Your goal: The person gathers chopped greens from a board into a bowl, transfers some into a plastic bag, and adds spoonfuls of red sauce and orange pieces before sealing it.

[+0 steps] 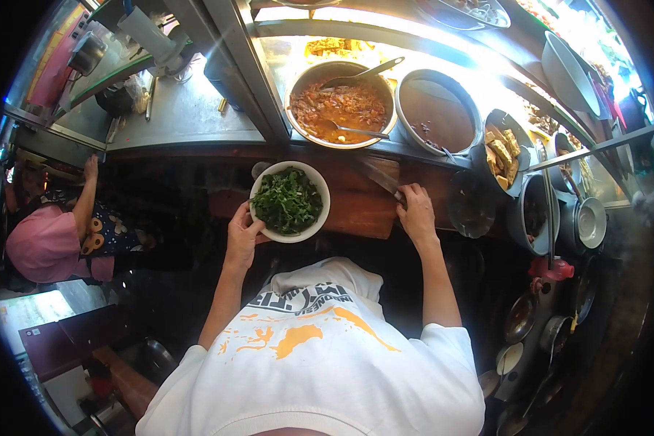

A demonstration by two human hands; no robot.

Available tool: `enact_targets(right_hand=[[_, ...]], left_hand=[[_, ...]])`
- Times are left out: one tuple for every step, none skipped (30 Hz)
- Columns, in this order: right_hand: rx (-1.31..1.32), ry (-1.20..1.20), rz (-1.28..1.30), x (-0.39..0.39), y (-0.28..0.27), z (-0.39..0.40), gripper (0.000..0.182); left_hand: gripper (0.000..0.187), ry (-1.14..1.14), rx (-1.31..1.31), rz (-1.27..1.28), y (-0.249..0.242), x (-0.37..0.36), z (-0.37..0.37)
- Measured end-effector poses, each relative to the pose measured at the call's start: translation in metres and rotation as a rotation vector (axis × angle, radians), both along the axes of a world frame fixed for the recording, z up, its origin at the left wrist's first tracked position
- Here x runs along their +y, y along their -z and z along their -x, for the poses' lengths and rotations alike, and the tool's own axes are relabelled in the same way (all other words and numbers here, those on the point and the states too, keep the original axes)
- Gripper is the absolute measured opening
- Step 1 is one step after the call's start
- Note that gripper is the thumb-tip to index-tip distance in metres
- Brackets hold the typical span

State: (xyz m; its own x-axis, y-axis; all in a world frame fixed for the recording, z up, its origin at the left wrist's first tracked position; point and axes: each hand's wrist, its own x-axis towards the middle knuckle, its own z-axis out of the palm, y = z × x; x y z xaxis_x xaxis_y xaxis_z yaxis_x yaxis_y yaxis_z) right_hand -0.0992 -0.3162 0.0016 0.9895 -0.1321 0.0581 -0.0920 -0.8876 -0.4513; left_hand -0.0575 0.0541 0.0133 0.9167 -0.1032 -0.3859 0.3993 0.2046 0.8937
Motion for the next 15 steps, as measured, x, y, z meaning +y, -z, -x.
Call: enact_targets(right_hand=[[-0.003, -0.008, -0.020, 0.003, -0.002, -0.002, 0.037], [-0.006, -0.016, -0.040, 0.008, -0.005, -0.005, 0.037], [-0.009, -0.023, -0.060, 0.011, -0.006, -0.008, 0.037], [-0.046, -0.040, -0.063, 0.013, -0.003, -0.015, 0.037], [-0.082, -0.057, -0.065, 0.013, 0.001, -0.026, 0.037], [-0.118, -0.074, -0.069, 0.015, 0.004, -0.034, 0.037], [-0.152, -0.060, -0.026, 0.021, 0.000, -0.039, 0.038], [-0.192, -0.047, 0.018, 0.028, -0.005, -0.046, 0.039], [-0.234, -0.034, 0.061, 0.038, -0.013, -0.051, 0.040], [-0.235, -0.110, 0.009, 0.049, -0.023, -0.052, 0.041], [-0.234, -0.184, -0.042, 0.061, -0.034, -0.053, 0.043], [-0.231, -0.256, -0.090, 0.071, -0.043, -0.053, 0.045], [-0.172, -0.311, -0.094, 0.082, -0.049, -0.052, 0.048], [-0.112, -0.364, -0.100, 0.094, -0.053, -0.051, 0.051], [-0.052, -0.417, -0.107, 0.104, -0.055, -0.051, 0.054]], left_hand=[[0.045, -0.006, 0.005, -0.007, -0.003, 0.000, 0.002], [0.045, -0.003, 0.008, -0.007, -0.003, 0.001, 0.002], [0.045, 0.000, 0.011, -0.006, -0.004, 0.001, 0.002], [0.045, 0.003, 0.017, -0.005, -0.004, 0.001, 0.004], [0.044, 0.017, 0.010, -0.003, -0.001, 0.000, 0.004], [0.044, 0.032, 0.004, -0.002, 0.003, -0.001, 0.003], [0.043, 0.050, -0.001, -0.002, 0.005, -0.001, 0.003], [0.043, 0.052, -0.008, -0.006, 0.005, -0.003, 0.002], [0.043, 0.055, -0.018, -0.012, 0.005, -0.007, 0.000], [0.043, 0.061, -0.028, -0.016, 0.005, -0.010, -0.002], [0.043, 0.081, -0.037, -0.005, 0.005, -0.011, -0.004], [0.043, 0.098, -0.036, -0.003, 0.005, -0.013, -0.006], [0.043, 0.115, -0.035, 0.003, 0.006, -0.016, -0.008], [0.043, 0.135, -0.033, 0.007, 0.007, -0.019, -0.010], [0.044, 0.145, -0.036, 0.010, 0.009, -0.023, -0.013]])
